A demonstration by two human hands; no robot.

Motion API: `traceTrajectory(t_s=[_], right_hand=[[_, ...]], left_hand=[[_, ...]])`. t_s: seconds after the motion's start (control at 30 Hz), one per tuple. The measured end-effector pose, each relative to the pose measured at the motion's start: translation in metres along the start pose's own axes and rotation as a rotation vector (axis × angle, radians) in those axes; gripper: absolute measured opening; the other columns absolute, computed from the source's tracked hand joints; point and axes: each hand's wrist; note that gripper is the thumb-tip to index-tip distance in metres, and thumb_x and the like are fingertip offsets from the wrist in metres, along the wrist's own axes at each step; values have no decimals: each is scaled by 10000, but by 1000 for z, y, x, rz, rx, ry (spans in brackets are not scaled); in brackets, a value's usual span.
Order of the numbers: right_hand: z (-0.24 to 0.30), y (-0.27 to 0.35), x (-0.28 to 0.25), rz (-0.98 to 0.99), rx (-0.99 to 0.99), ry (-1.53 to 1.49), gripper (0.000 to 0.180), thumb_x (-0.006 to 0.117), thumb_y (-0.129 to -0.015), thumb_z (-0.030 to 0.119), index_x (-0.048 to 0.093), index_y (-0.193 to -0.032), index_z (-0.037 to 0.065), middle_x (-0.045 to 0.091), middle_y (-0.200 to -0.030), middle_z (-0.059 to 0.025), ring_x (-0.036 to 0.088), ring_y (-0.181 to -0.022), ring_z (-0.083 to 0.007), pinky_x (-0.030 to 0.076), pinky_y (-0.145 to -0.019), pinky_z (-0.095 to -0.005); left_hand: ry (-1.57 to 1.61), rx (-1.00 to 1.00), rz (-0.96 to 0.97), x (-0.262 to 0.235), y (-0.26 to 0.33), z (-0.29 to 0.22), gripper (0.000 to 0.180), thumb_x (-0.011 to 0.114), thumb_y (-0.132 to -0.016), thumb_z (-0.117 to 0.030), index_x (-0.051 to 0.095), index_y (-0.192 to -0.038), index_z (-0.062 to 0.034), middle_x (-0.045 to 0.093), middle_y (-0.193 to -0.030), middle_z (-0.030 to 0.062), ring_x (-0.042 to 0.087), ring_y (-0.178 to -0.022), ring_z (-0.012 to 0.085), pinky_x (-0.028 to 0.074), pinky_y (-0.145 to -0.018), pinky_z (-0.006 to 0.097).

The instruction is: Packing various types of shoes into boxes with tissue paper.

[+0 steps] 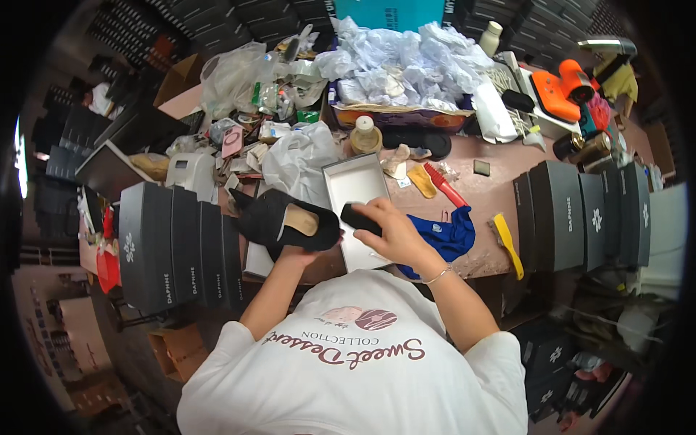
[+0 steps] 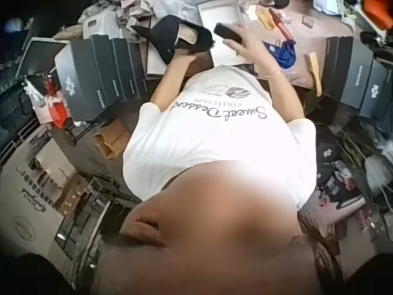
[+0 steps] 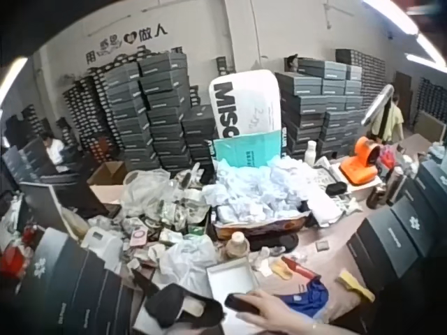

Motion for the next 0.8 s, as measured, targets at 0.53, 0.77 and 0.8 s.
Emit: traceTrajectory(t_s=[0.53, 0.77, 0.8], right_hand=[[-25, -26, 45, -82, 65, 184, 368, 669, -825, 197, 610, -1128, -4, 565, -1032, -204, 567, -926, -363, 457, -826, -365], [-29, -63, 105, 149, 610, -285, 721, 626, -844, 441, 441, -1308, -80, 555, -1225, -185, 541, -1078, -232, 436, -913, -325], [-18, -57, 101, 32, 587, -501, 711, 617, -850, 408, 419, -1312, -96, 563, -1195, -188, 548, -1042, -230, 443, -899, -315]], left_hand=[[-1088, 400, -858, -160, 35, -28, 374, 726, -756, -287, 598, -855, 50, 612, -990, 172, 528, -1004, 348, 407, -891, 443], [-1762, 939, -231, 13, 80, -17, 214, 691, -733, -164, 606, -862, -16, 583, -1026, 118, 491, -1120, 302, 286, -1031, 538], [-1739, 972, -125, 24, 78, -8, 270, 701, -728, -184, 613, -912, -7, 578, -1093, 125, 477, -1146, 326, 305, -1029, 517]])
Point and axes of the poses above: each hand's wrist, its own y-axis away from the middle knuckle, its own x-axis out of the palm, z = x × y
